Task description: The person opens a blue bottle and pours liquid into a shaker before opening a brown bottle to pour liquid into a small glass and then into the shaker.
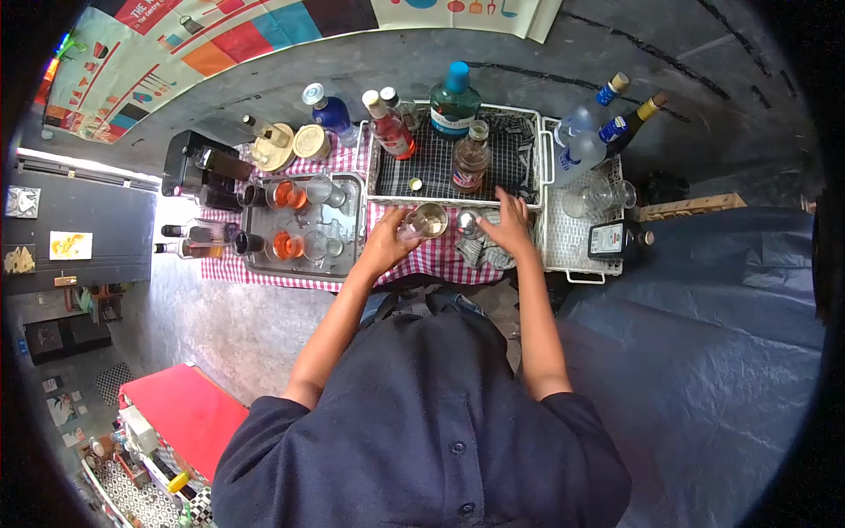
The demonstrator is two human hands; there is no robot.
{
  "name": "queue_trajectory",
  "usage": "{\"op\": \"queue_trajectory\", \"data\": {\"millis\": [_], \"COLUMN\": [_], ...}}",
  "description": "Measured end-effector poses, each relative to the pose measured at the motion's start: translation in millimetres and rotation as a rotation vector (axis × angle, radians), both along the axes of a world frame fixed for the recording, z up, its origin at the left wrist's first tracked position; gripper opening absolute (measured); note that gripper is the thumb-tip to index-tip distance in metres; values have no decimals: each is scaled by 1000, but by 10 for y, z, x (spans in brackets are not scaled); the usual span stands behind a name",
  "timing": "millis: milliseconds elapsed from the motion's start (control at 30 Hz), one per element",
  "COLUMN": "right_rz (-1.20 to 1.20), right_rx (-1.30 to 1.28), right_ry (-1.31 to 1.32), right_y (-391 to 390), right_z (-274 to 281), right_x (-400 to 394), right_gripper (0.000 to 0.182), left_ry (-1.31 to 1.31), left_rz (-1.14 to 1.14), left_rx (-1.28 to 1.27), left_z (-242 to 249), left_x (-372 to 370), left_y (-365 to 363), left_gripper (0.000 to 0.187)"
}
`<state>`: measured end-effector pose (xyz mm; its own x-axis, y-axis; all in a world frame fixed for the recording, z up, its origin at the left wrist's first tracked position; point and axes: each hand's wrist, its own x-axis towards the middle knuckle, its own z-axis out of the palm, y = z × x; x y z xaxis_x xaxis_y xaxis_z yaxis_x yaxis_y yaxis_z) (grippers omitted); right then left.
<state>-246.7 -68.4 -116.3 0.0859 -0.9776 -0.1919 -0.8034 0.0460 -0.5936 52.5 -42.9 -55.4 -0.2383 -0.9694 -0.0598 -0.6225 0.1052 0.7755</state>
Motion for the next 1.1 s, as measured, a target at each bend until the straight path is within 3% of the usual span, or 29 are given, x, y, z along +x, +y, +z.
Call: {"op": "queue_trajectory", "data": {"millis": [167,200,300,467,567,767,800,933,1100], "right_rz": [-96,-109,-66,70,46,118,109,56,-71], "right_rx": [13,57,-3,-82,79,-31,-49,-131,-183], "right_ry": [-360,-328,-299,-529,-463,-671,-698,-799,-794], "right_y": [-339,-436,-710,-1086,-1025,-1140,-1090,-1047,-1103], "right_z": [125,187,205,87,435,-228,-201,-248,-172], "right_x": [18,40,77,43,124,153,178,264,283], "right_gripper": [113,119,117,115,115,86,68,54,52], "left_ry": [181,193,232,278,279,349,354,406,469], "left_rz": [16,27,36,141,200,343,355,368,390], "left_rx": [61,58,46,66,48,54,48,36,58], "left_z": [190,226,225,247,249,357,357,382,555], "left_x": [-24,-29,7,164,308,352,341,344,507], "left_y": [89,118,178,309,404,601,634,690,675], "left_gripper": [50,49,47,51,52,53,53,53,53]}}
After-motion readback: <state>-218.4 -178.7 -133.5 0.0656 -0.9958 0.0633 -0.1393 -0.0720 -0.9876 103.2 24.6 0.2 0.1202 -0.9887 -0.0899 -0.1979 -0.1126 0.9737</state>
